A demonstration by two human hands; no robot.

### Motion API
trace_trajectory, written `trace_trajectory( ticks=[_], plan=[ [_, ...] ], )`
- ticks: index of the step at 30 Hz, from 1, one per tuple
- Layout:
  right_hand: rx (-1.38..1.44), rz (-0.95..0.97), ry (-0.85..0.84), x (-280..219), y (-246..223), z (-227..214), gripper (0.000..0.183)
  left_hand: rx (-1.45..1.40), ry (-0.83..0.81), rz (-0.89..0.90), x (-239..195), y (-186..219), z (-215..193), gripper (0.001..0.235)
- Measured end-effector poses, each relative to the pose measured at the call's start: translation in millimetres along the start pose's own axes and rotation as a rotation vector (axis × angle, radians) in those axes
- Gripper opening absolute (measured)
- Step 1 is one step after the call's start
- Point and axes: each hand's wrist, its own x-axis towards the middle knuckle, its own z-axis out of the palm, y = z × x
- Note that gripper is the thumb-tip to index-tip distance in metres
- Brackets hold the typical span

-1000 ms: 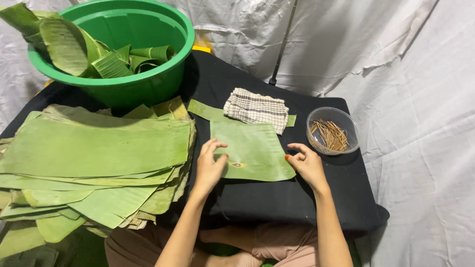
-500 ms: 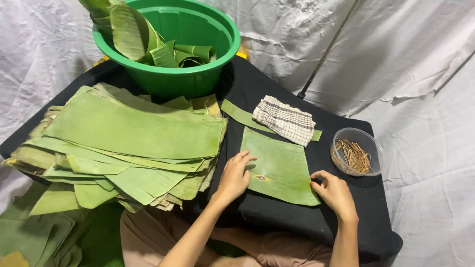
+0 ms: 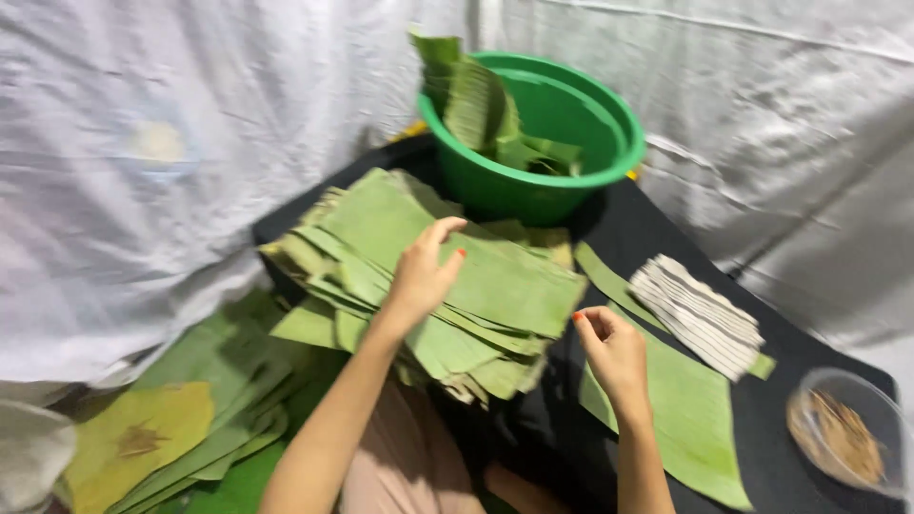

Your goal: Cleaning banana leaves with a cloth and folding them into cone shapes for food preparation.

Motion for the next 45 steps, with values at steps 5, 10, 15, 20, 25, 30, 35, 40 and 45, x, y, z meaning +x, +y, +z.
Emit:
trace_trajectory(
  ticks=[5,10,15,20,25,30,35,40,45],
  plan=[
    [-0.248,0.011,0.035,17.6,-0.1,45.5,0.028,0.397,0.051,-0.242,38.9,-85.1,-72.8,0.048],
    [-0.419,0.066,0.085,25.0,10.6,59.0,0.038,0.633,0.053,-0.343,53.9,-157.0,-88.1,0.050],
    [-0.273,0.131,0.091,29.7,24.6,60.5,0.038,0.671,0.161,-0.268,45.4,-177.8,-83.1,0.047],
    [-0.048,0.119,0.064,40.9,55.1,63.2,0.025,0.631,0.196,-0.156,38.8,-148.3,-94.4,0.032],
    [0.143,0.039,0.132,30.7,36.3,60.1,0.030,0.795,0.325,-0.013,39.7,-158.2,-94.0,0.022],
    [0.370,-0.145,0.219,21.4,33.3,21.3,0.024,0.532,0.311,0.110,37.1,-95.9,-98.3,0.012],
    [0.294,-0.116,0.359,-18.6,71.3,-88.8,0.022,0.126,0.124,0.000,22.1,16.5,-57.1,0.018],
    [0.086,0.056,0.444,-83.9,155.6,-195.3,0.018,0.018,-0.243,0.014,-0.5,85.1,40.9,0.022],
    [-0.341,0.197,0.371,-121.0,195.2,-228.5,0.019,0.471,-0.545,0.077,-23.9,104.0,134.4,0.029]
  ],
)
